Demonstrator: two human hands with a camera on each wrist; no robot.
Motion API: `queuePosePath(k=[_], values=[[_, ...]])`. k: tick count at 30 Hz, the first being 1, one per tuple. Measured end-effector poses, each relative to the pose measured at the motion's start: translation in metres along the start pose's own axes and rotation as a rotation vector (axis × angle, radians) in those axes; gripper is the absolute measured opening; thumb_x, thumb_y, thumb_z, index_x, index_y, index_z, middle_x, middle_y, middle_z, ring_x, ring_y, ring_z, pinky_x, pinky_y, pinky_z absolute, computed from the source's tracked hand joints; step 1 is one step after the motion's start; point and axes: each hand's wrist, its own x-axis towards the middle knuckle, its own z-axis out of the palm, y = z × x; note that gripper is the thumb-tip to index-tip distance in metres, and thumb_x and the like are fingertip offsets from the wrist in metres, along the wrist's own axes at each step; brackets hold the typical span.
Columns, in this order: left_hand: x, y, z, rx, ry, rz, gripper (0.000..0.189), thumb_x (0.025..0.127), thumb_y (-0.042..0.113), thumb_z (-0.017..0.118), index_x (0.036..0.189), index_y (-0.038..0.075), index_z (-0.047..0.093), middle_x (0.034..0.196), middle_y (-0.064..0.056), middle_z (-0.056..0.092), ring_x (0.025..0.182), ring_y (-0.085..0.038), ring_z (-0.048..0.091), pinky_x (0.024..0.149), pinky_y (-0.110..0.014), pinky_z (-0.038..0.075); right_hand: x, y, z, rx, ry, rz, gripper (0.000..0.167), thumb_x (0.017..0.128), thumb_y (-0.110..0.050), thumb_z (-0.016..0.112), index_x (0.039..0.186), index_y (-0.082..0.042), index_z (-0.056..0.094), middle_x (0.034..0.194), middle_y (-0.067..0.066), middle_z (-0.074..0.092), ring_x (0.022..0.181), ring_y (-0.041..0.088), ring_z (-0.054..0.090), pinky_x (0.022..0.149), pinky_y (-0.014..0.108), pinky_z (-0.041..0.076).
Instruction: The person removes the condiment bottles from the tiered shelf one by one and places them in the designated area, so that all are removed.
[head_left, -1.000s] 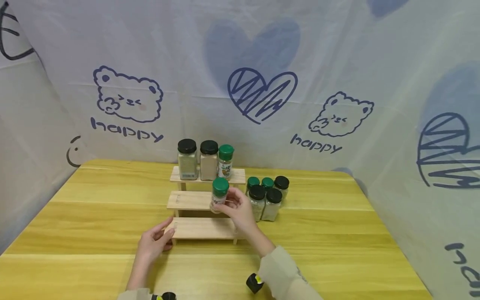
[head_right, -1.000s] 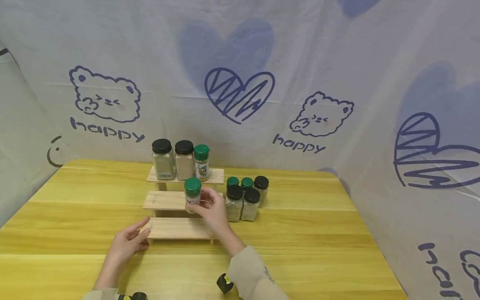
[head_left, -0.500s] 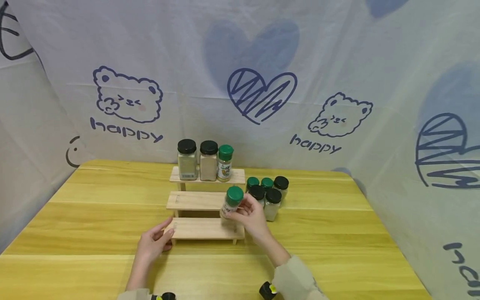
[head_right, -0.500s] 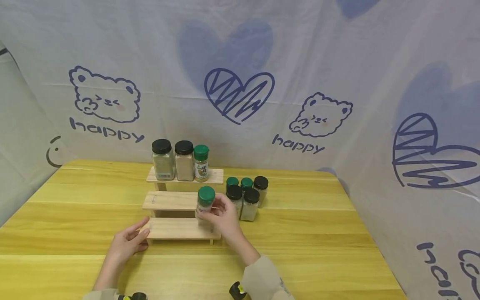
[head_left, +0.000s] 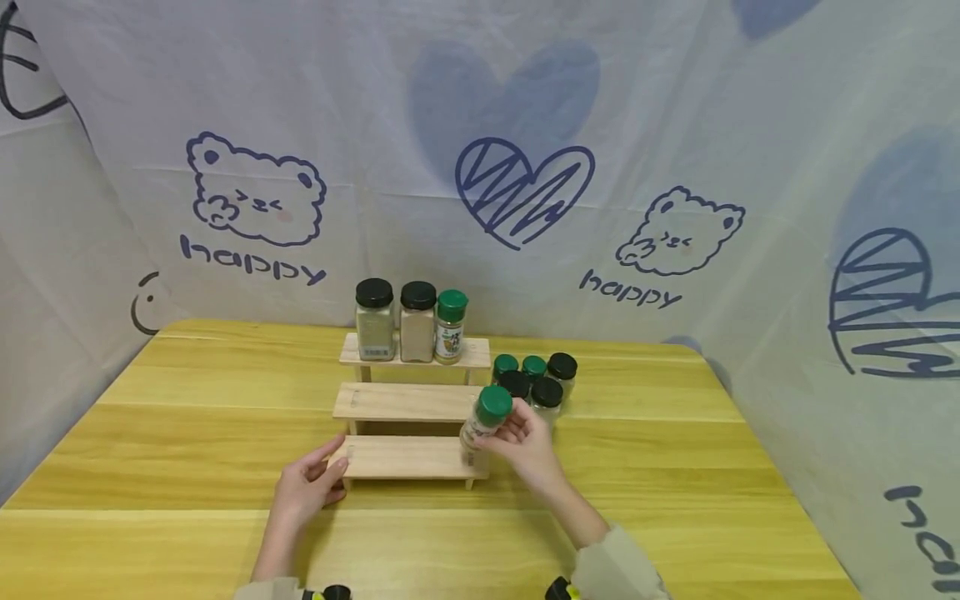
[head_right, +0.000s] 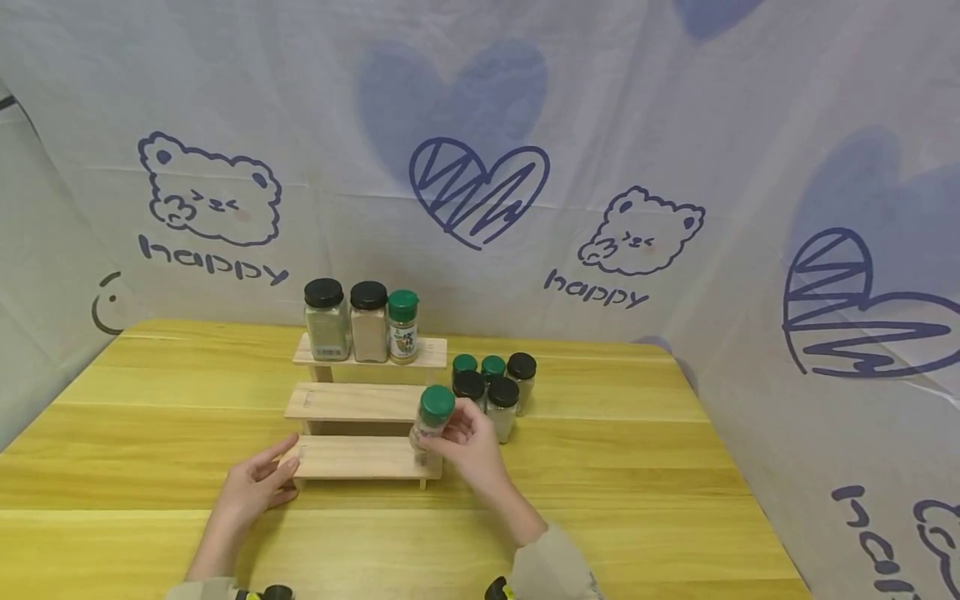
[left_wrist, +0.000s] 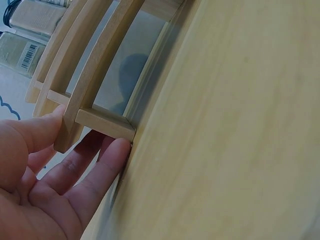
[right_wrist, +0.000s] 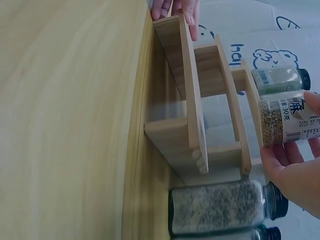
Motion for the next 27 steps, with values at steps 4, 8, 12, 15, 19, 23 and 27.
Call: queuePosePath(k=[4, 8, 12, 15, 19, 23, 27], values=[[0.000, 0.000, 0.000, -0.002, 0.001, -0.004, 0.042, 0.089, 0.007, 0.054, 0.130, 0.002, 0.043, 0.124, -0.036, 0.039, 0.084, -0.019, 0.058, 0.067, -0.028, 0.054, -0.005, 0.000, -0.011, -0.023, -0.017, -0.043, 0.040, 0.068, 0.020, 0.062, 0.105, 0.017, 0.045, 0.099, 0.009, 0.059, 0.089, 0.013, 0.057, 0.080, 0.026, 0.050], [0.001, 0.000, 0.000, -0.007, -0.002, -0.010, 0.042, 0.090, 0.007, 0.054, 0.130, 0.003, 0.043, 0.125, -0.035, 0.039, 0.085, -0.018, 0.057, 0.068, -0.028, 0.054, -0.010, 0.000, -0.025, -0.048, -0.036, -0.070, 0.040, 0.070, 0.017, 0.063, 0.106, 0.011, 0.047, 0.099, 0.003, 0.058, 0.091, 0.012, 0.057, 0.081, 0.025, 0.049], [0.000, 0.000, 0.000, -0.008, -0.009, -0.015, 0.043, 0.090, 0.008, 0.054, 0.131, 0.003, 0.043, 0.127, -0.035, 0.036, 0.090, -0.020, 0.056, 0.069, -0.029, 0.054, -0.015, 0.000, -0.038, -0.061, -0.026, -0.062, 0.042, 0.070, 0.016, 0.063, 0.108, 0.004, 0.049, 0.099, 0.001, 0.058, 0.091, 0.012, 0.057, 0.080, 0.025, 0.050], [0.000, 0.000, 0.000, -0.010, -0.008, -0.017, 0.043, 0.090, 0.008, 0.054, 0.131, 0.003, 0.043, 0.127, -0.035, 0.036, 0.091, -0.021, 0.056, 0.070, -0.029, 0.054, -0.018, 0.001, -0.048, -0.082, -0.014, -0.054, 0.044, 0.070, 0.017, 0.062, 0.111, 0.009, 0.047, 0.099, 0.002, 0.057, 0.091, 0.012, 0.057, 0.080, 0.025, 0.050], [0.000, -0.001, 0.000, -0.010, -0.004, -0.014, 0.043, 0.090, 0.008, 0.054, 0.131, 0.003, 0.043, 0.127, -0.035, 0.037, 0.094, -0.023, 0.055, 0.070, -0.029, 0.054, -0.021, 0.003, -0.061, -0.111, 0.009, -0.047, 0.047, 0.069, 0.019, 0.061, 0.113, 0.017, 0.042, 0.098, 0.002, 0.057, 0.090, 0.011, 0.056, 0.079, 0.024, 0.050], [0.001, -0.002, 0.000, -0.009, -0.004, -0.012, 0.043, 0.090, 0.008, 0.054, 0.131, 0.003, 0.043, 0.127, -0.034, 0.037, 0.096, -0.024, 0.054, 0.070, -0.028, 0.054, -0.023, 0.004, -0.072, -0.140, 0.028, -0.051, 0.045, 0.069, 0.021, 0.061, 0.110, 0.017, 0.044, 0.096, 0.000, 0.058, 0.089, 0.010, 0.056, 0.078, 0.023, 0.050], [0.001, -0.002, -0.001, -0.018, -0.008, -0.020, 0.043, 0.090, 0.009, 0.054, 0.131, 0.004, 0.043, 0.127, -0.034, 0.037, 0.091, -0.020, 0.055, 0.070, -0.028, 0.054, -0.024, 0.005, -0.084, -0.171, 0.048, -0.047, 0.042, 0.068, 0.021, 0.061, 0.107, 0.014, 0.047, 0.095, -0.002, 0.058, 0.088, 0.009, 0.056, 0.078, 0.023, 0.050]])
